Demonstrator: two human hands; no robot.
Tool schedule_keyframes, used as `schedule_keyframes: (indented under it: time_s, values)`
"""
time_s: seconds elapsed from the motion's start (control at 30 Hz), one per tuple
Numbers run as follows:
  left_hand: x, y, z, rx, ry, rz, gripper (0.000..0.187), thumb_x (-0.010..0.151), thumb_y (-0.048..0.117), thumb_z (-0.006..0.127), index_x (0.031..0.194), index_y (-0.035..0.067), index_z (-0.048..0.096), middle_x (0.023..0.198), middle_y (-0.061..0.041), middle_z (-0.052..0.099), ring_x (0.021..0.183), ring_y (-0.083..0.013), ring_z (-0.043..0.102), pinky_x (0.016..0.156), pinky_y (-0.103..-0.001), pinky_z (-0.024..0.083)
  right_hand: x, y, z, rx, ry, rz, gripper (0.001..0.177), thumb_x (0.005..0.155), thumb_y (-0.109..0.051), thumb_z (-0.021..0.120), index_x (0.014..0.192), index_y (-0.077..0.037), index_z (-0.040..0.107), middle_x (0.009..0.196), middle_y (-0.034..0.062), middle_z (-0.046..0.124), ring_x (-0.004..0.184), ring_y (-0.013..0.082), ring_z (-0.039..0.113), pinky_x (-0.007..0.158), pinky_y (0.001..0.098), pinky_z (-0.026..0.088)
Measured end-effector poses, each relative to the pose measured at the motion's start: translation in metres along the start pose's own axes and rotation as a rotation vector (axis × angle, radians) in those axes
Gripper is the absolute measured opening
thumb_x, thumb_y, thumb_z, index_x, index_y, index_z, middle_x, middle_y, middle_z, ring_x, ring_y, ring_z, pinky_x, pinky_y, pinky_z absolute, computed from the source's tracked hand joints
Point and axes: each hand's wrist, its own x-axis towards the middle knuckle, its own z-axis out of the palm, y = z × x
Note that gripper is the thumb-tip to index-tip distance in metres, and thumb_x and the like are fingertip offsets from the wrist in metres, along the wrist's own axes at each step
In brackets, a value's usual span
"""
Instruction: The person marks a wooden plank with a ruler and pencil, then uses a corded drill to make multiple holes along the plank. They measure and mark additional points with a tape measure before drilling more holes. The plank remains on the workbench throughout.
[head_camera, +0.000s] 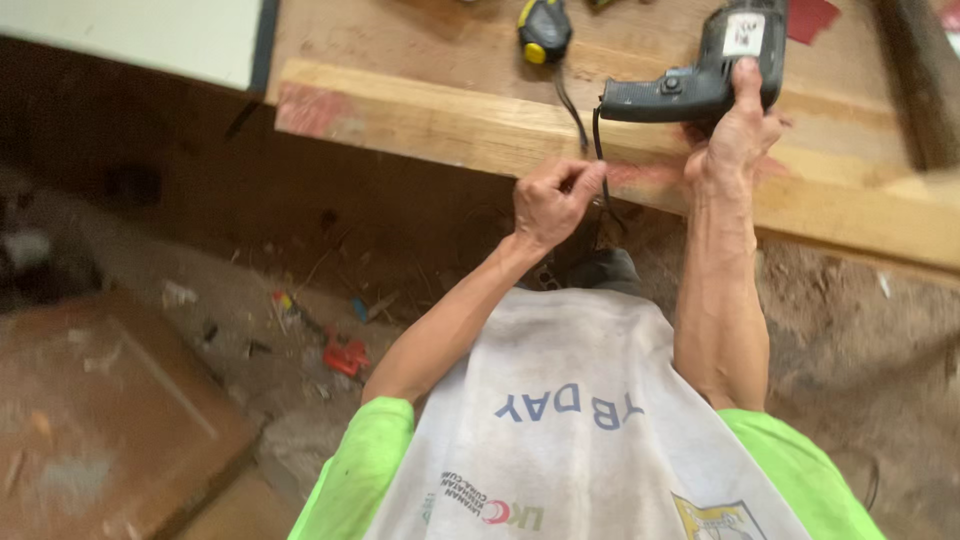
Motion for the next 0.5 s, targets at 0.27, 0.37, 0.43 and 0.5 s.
schedule_keyframes:
  time_s: [0.27,0.37,0.43,0.5]
  values:
    - [0.033,0.059,-0.052,0.178,-0.557,0.252,0.086,0.063,0.045,0.087,0.128,-0.003,0.058,0.113,-0.026,0.07,0.102,-0.039,0.068,0.086,-0.048,0.055,-0.16,-0.05,-0.001,-0.103,0.094,-0.264,0.062,0.09,-0.028,0.081,0.134,0.005,0.051,0.122,0.016,0.063,0.102,0.0248,0.072,0.09,0.0375,0.064]
    - [0.013,0.084,-0.056,0.111,-1.037,-0.038,0.075,0.061,0.038,0.083,0.123,0.002,0.061,0.099,-0.02,0.075,0.09,-0.0327,0.075,0.081,-0.043,0.059,-0.214,-0.039,0.002,0.013,0.217,-0.296,0.064,0.089,-0.028,0.082,0.137,0.002,0.052,0.121,0.0096,0.061,0.104,0.0196,0.066,0.09,0.0325,0.061]
    - [-0.001,0.089,-0.063,-0.025,-1.032,-0.024,0.076,0.059,0.035,0.082,0.121,-0.003,0.059,0.091,-0.021,0.075,0.081,-0.0313,0.078,0.075,-0.038,0.062,-0.237,-0.03,0.01,0.048,0.206,-0.228,0.06,0.087,-0.031,0.077,0.134,-0.001,0.053,0.117,0.0088,0.063,0.096,0.0188,0.066,0.082,0.0342,0.061]
    - [-0.006,0.085,-0.068,-0.052,-1.082,-0.028,0.071,0.057,0.031,0.082,0.115,-0.004,0.062,0.088,-0.02,0.076,0.078,-0.0314,0.078,0.072,-0.038,0.062,-0.257,-0.025,0.012,0.074,-0.029,-0.06,0.054,0.09,-0.028,0.071,0.129,0.007,0.061,0.113,0.0171,0.071,0.095,0.0215,0.069,0.085,0.0343,0.06]
